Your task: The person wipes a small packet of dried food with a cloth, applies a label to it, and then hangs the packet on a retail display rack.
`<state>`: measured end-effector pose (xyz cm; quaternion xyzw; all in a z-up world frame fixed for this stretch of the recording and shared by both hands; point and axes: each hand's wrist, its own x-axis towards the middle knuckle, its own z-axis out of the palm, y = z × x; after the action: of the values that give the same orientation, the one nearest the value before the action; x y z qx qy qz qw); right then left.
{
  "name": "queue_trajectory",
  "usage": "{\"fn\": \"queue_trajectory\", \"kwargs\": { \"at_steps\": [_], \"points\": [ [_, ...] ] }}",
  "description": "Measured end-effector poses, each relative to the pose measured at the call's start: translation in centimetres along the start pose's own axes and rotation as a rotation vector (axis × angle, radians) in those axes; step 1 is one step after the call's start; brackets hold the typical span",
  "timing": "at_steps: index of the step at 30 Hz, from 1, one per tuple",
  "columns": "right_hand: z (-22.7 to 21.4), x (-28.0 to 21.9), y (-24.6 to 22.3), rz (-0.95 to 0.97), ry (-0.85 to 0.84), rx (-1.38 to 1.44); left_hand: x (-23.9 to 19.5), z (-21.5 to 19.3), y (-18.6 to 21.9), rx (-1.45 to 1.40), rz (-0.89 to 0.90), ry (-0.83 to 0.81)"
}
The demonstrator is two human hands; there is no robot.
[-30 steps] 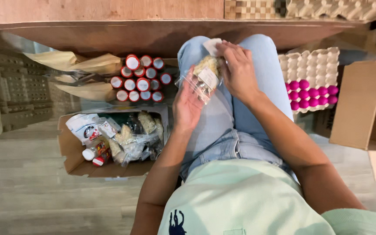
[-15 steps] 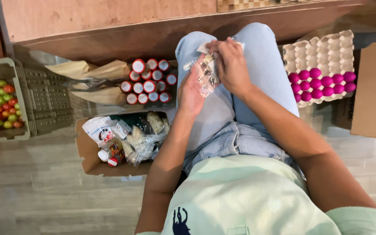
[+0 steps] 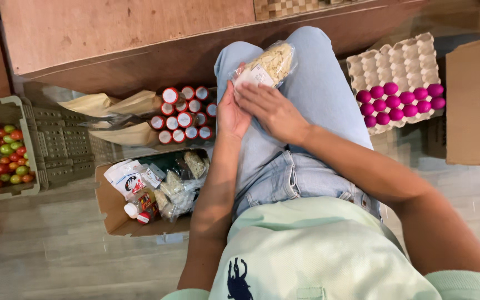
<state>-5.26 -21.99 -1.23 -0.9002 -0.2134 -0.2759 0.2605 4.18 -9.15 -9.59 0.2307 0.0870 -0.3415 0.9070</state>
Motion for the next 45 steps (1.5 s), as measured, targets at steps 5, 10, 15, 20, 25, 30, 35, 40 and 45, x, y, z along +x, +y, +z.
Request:
{"fn": "queue_trajectory", "kwargs": {
  "at_steps": [5, 10, 15, 20, 25, 30, 35, 40, 45],
  "points": [
    [-3.2, -1.5, 0.2, -0.089, -0.047, -0.107, 0.5, 1.1, -0.3, -0.018, 0.002, -0.135],
    [-6.7, -2.5, 3.4, -0.009, -0.009, -0.257, 0.0, 3.2, -1.2, -0.024, -0.154, -0.148],
    [-7.3, -4.2, 7.3, 0.200, 0.010, -0.355, -1.6, 8.3, -2.1, 0.045, -0.362, -0.205],
    [-3.5, -3.2, 4.7, 0.119, 0.037, -0.253, 4.7, -1.8, -3.9, 0.108, -0.372, -0.119],
    [-4.4, -4.9, 1.3, 0.063, -0.017, -0.146, 2.1, 2.1, -2.8, 0.099, -0.367, -0.091],
    [-8.9, -7.4, 0.4, 0.120, -0.133, -0.254, 0.4, 3.2, -2.2, 0.219, -0.368, -0.165],
    [-11.4, -9.1, 1.6, 0.282, -0.116, -0.353, -1.0, 5.5, -1.6, 0.144, -0.351, -0.148],
    [-10.7, -8.6, 0.6, 0.341, -0.104, -0.369, -0.9, 4.8, -1.7, 0.099, -0.347, -0.141],
    [-10.3, -8.0, 1.2, 0.327, -0.107, -0.374, -1.2, 4.2, -1.6, 0.137, -0.322, -0.157]
  ]
}}
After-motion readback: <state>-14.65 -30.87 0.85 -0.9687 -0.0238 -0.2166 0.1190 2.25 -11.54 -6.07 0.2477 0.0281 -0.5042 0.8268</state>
